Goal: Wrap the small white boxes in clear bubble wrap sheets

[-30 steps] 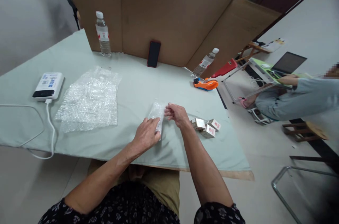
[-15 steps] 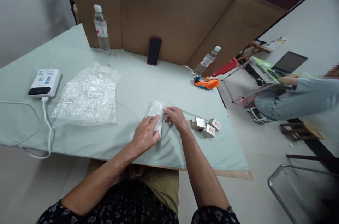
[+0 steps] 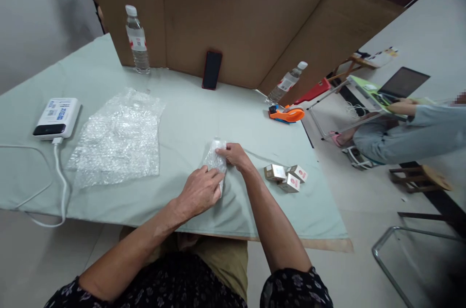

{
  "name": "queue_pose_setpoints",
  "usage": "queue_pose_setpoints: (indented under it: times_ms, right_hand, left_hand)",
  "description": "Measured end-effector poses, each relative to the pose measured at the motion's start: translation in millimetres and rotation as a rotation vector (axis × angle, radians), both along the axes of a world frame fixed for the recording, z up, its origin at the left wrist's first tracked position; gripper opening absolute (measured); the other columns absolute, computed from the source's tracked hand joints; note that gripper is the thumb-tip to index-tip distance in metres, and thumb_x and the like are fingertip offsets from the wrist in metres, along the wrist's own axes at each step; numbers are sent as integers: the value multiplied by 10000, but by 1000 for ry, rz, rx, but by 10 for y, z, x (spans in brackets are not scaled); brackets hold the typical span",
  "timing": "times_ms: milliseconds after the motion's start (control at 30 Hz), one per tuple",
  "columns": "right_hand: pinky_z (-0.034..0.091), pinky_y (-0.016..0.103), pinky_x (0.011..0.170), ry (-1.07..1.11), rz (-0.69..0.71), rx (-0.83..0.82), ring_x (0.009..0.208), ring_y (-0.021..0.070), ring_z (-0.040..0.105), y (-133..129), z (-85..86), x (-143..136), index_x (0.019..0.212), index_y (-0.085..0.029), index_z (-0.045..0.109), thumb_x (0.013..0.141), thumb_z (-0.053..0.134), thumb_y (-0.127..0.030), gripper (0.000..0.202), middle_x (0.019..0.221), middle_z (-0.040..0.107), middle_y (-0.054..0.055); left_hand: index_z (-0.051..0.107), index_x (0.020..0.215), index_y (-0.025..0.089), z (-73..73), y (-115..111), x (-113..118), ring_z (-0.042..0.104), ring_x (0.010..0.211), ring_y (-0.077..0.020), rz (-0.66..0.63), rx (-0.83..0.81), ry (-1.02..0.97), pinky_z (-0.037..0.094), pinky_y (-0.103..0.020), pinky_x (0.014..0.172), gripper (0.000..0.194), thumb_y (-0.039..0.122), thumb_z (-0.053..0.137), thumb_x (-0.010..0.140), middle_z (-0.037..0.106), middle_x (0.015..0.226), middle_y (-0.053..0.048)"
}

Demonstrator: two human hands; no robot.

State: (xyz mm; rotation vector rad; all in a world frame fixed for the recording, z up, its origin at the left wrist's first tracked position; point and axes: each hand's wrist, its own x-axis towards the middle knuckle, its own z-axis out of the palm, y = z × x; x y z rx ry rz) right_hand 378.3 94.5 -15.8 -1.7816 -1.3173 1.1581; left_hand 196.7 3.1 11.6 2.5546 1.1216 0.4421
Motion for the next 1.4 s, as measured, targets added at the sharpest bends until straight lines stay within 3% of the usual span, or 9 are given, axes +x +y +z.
queue_pose_setpoints:
  times_ms: [233, 433, 600, 767, 900, 1000, 1100, 1233, 1400]
  right_hand:
    - [310, 237, 536, 92, -24, 107, 558, 93, 391, -39, -6, -104, 579, -192, 523, 586, 698, -472, 330, 561, 453, -61]
    - [405, 262, 601, 358, -71, 212, 608, 128, 502, -295, 208, -245, 659, -176, 636, 615, 747, -470, 318, 631, 599, -18]
    - [472, 283, 688, 372, -73, 316, 678, 149, 565, -635, 354, -347, 702, -190, 694, 672, 772, -452, 274, 694, 665, -11]
    - [501, 321, 823, 336, -61, 380, 824, 190, 646, -1010, 258, -438, 842, -204, 758, 768, 729, -438, 247, 841, 739, 10]
    - [468, 389, 992, 213, 6, 452, 1012, 240, 676, -1207, 130, -461, 879, -225, 778, 806, 701, -424, 226, 992, 768, 41]
    - [380, 429, 1112, 132, 83, 517, 1142, 254, 646, -1266, 79, -441, 897, -261, 786, 830, 682, -437, 215, 1032, 768, 41]
    - [366, 444, 1132, 146, 116, 503, 1176, 258, 632, -1269, 68, -389, 936, -270, 782, 846, 660, -492, 269, 1077, 760, 44]
    - [360, 473, 1142, 192, 200, 473, 1244, 277, 591, -1269, 80, -317, 964, -262, 772, 846, 656, -529, 315, 1129, 744, 57]
    - [301, 492, 1189, 107, 318, 549, 1339, 274, 515, -1327, 45, -306, 1109, -276, 729, 788, 749, -388, 340, 1257, 692, 66]
  left_hand:
    - [667, 1072, 150, -36, -15, 12, 567, 961, -272, 53, -88, -85, 480, -425, 932, 266, 150, 476, 886, 703, 1094, -105]
    - [650, 1076, 156, -134, -2, 23, 579, 976, -273, 101, -68, -154, 485, -430, 940, 249, 154, 498, 879, 686, 1044, -107]
    - [592, 1023, 173, -312, -54, 53, 577, 1011, -235, 294, 12, -444, 503, -375, 928, 184, 172, 586, 839, 580, 1061, -105]
    - [514, 961, 192, -429, -116, 63, 557, 935, -224, 451, 49, -595, 516, -372, 849, 183, 232, 632, 827, 533, 948, -60]
    - [502, 1201, 150, -423, -123, 36, 535, 1098, -274, 516, 101, -607, 481, -434, 956, 457, 268, 673, 793, 545, 1150, -134]
    - [542, 1265, 166, -373, -89, -4, 491, 1242, -304, 444, 51, -507, 418, -475, 1051, 474, 233, 639, 806, 484, 1374, -171]
    - [618, 1206, 178, -324, 4, -102, 514, 1263, -287, 270, -106, -429, 404, -461, 1083, 389, 215, 593, 819, 563, 1355, -139]
    - [570, 1321, 161, -305, 158, -334, 480, 1342, -300, 2, -235, -355, 345, -476, 1153, 597, 275, 668, 743, 577, 1393, -144]
    - [535, 1374, 195, -383, 230, -487, 397, 1423, -314, -98, -213, -320, 277, -518, 1189, 659, 308, 694, 745, 537, 1457, -126]
